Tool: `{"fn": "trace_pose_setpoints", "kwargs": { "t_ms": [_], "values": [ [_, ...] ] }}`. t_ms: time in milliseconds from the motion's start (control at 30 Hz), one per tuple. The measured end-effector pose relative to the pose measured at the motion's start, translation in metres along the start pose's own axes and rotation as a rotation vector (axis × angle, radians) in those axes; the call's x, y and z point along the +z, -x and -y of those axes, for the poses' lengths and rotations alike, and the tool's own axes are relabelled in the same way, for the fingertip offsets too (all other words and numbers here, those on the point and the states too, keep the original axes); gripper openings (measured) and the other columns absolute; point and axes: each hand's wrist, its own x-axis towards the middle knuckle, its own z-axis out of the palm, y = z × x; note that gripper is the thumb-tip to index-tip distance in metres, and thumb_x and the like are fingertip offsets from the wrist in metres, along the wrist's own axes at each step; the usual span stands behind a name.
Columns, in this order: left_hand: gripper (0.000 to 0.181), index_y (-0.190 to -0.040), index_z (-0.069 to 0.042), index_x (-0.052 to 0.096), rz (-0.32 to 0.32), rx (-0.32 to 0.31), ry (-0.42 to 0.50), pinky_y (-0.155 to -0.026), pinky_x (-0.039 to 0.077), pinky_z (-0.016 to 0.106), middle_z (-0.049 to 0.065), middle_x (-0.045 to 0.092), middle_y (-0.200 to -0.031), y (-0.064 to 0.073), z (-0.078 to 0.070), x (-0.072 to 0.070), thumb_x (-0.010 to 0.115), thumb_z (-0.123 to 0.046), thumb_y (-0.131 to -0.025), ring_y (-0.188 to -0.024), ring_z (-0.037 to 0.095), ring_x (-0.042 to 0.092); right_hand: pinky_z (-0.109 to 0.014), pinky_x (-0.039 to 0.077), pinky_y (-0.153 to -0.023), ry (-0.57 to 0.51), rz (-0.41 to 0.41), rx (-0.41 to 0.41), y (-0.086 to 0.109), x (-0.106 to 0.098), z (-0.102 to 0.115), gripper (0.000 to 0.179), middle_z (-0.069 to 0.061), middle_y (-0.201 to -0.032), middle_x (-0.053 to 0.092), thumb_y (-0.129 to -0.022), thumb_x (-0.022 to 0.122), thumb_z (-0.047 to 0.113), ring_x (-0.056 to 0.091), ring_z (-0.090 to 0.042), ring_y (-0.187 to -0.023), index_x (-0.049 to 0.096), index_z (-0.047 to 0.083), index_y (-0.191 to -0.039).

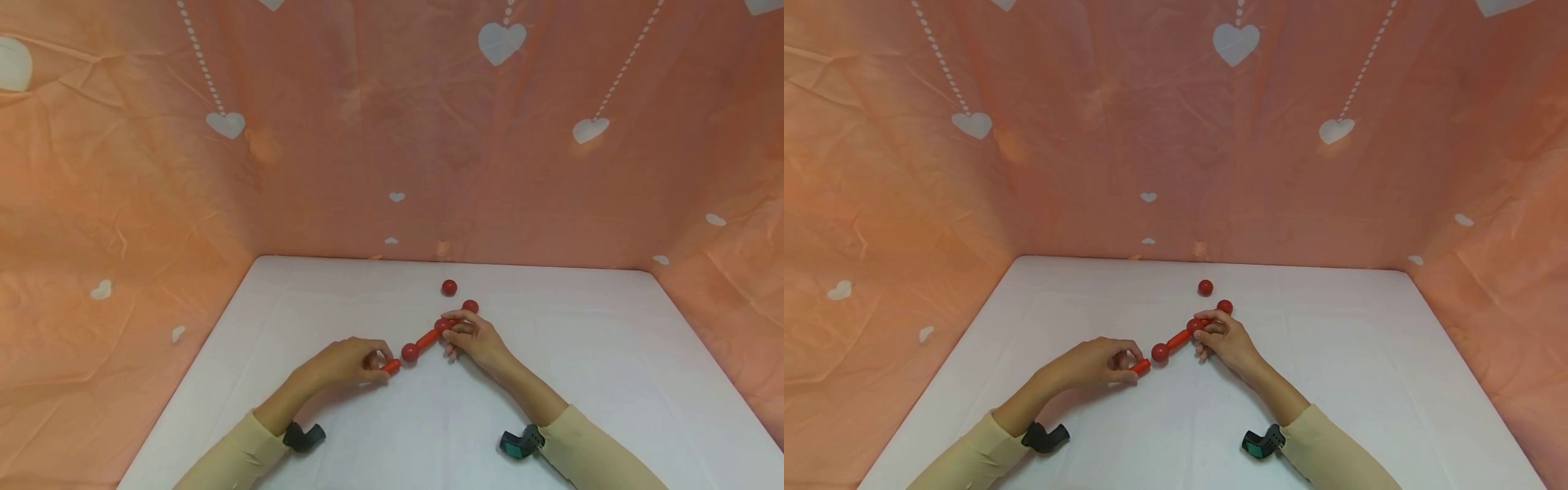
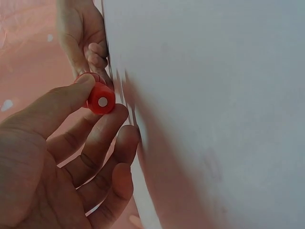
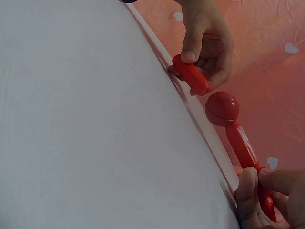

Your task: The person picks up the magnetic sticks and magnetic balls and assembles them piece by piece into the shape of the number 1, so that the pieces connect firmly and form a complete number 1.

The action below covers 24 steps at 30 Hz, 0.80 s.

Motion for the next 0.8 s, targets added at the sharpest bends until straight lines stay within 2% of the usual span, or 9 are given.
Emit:
{"fn": "trace_pose_setpoints", "kwargs": {
  "t_ms": [467,800],
  "values": [
    [0.028,-0.119,-0.023,0.075,0.007,-0.001,0.014,-0.074,0.052,0.032,-0.015,0.066,-0.085,-0.0018,-0.0029,0.0018,0.085,-0.031,-0.094,-0.079,0.009,0.06,-0.029,0.063,-0.072,0.005,-0.003,-0.002,0.0011,0.0006,0.0013,0.043,-0.022,-0.113,0.074,-0.104,0.072,0.008,0.071,-0.02,-0.076,0.059,0.001,-0.143],
    [0.026,-0.118,-0.023,0.074,-0.015,-0.003,0.002,-0.072,0.051,0.032,-0.015,0.065,-0.083,-0.0037,-0.0045,0.0024,0.084,-0.03,-0.095,-0.078,0.009,0.059,-0.029,0.063,-0.072,0.02,-0.011,0.004,0.0,0.0003,0.0003,0.042,-0.022,-0.113,0.074,-0.104,0.071,0.009,0.071,-0.021,-0.076,0.06,0.001,-0.143]
  ]
}}
